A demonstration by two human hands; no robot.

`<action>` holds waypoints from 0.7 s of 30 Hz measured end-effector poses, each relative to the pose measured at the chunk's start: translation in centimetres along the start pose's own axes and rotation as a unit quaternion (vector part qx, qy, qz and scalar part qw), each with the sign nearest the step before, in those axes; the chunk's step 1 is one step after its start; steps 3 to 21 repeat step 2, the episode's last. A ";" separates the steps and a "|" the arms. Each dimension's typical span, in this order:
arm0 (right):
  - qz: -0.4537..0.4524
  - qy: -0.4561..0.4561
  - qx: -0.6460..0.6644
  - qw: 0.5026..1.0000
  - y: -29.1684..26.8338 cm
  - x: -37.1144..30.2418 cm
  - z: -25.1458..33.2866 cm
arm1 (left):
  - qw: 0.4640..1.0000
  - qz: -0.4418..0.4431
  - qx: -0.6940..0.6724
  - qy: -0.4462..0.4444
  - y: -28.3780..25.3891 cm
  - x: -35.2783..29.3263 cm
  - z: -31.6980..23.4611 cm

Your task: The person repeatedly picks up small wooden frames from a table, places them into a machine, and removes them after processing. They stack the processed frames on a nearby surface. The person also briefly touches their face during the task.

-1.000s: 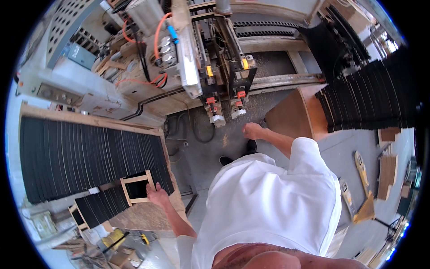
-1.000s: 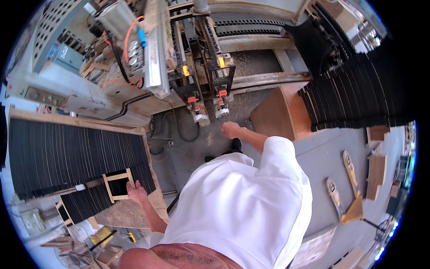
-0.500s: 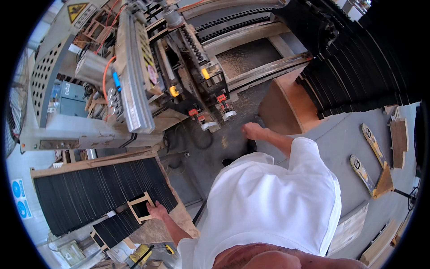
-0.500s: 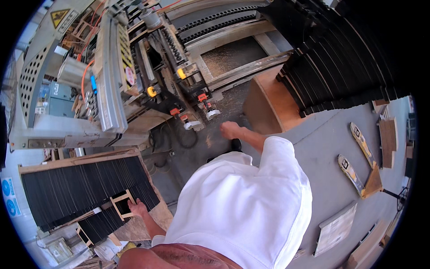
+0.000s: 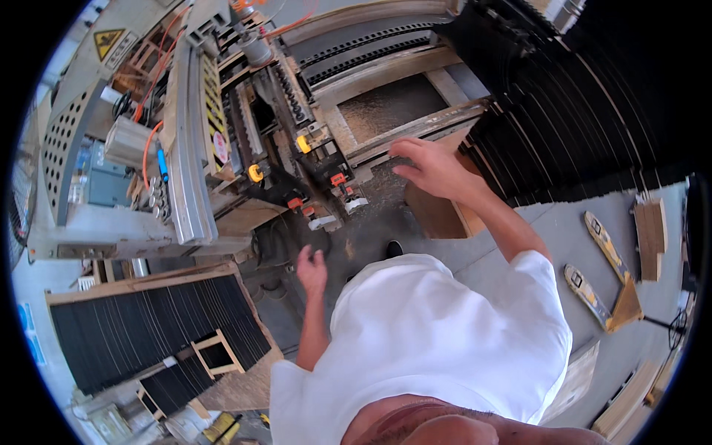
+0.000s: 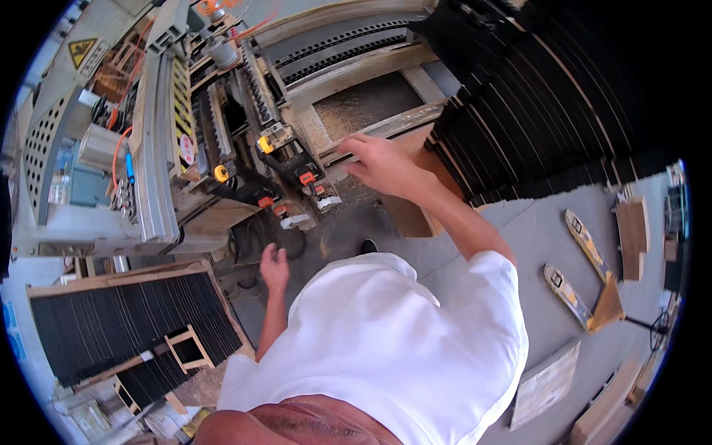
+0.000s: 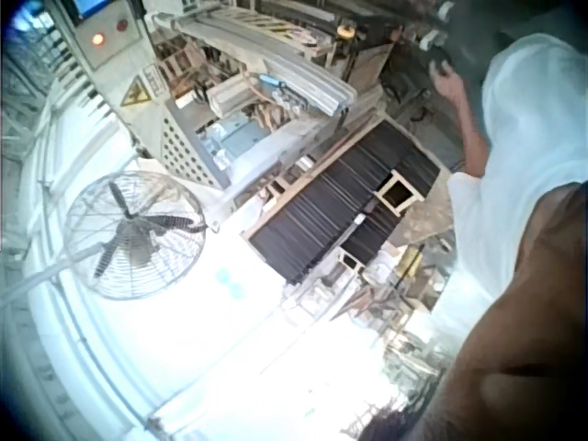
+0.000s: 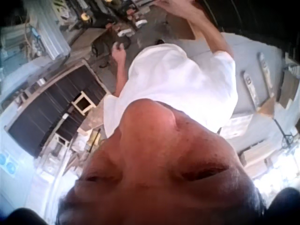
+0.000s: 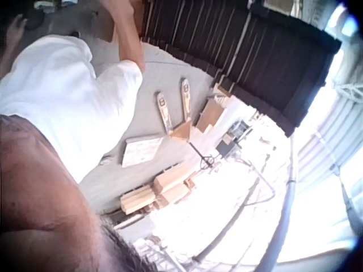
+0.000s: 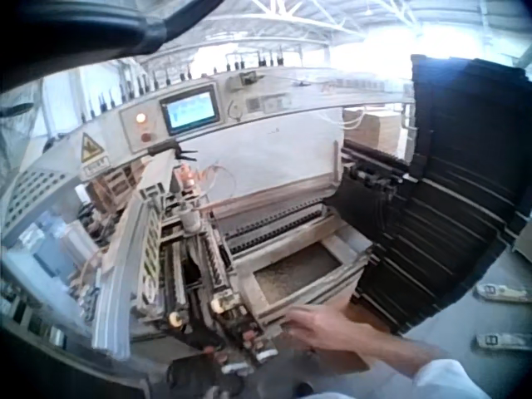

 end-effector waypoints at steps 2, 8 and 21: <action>0.034 0.057 0.039 0.997 -1.4 0.0 0.9 | 0.998 0.050 -0.002 -0.039 1.1 -0.6 0.3; 0.034 0.057 0.039 0.997 -1.4 0.0 0.9 | 0.998 0.050 -0.002 -0.039 1.1 -0.6 0.3; 0.034 0.057 0.039 0.997 -1.4 0.0 0.9 | 0.998 0.050 -0.002 -0.039 1.1 -0.6 0.3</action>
Point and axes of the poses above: each hand's wrist, its own x-axis towards the middle knuckle, its own y-axis out of the palm, z = x × y, the point moved 2 cm from there along x, towards the middle knuckle, and after that the axes turned 10 degrees about -z, right-handed, at the moved point
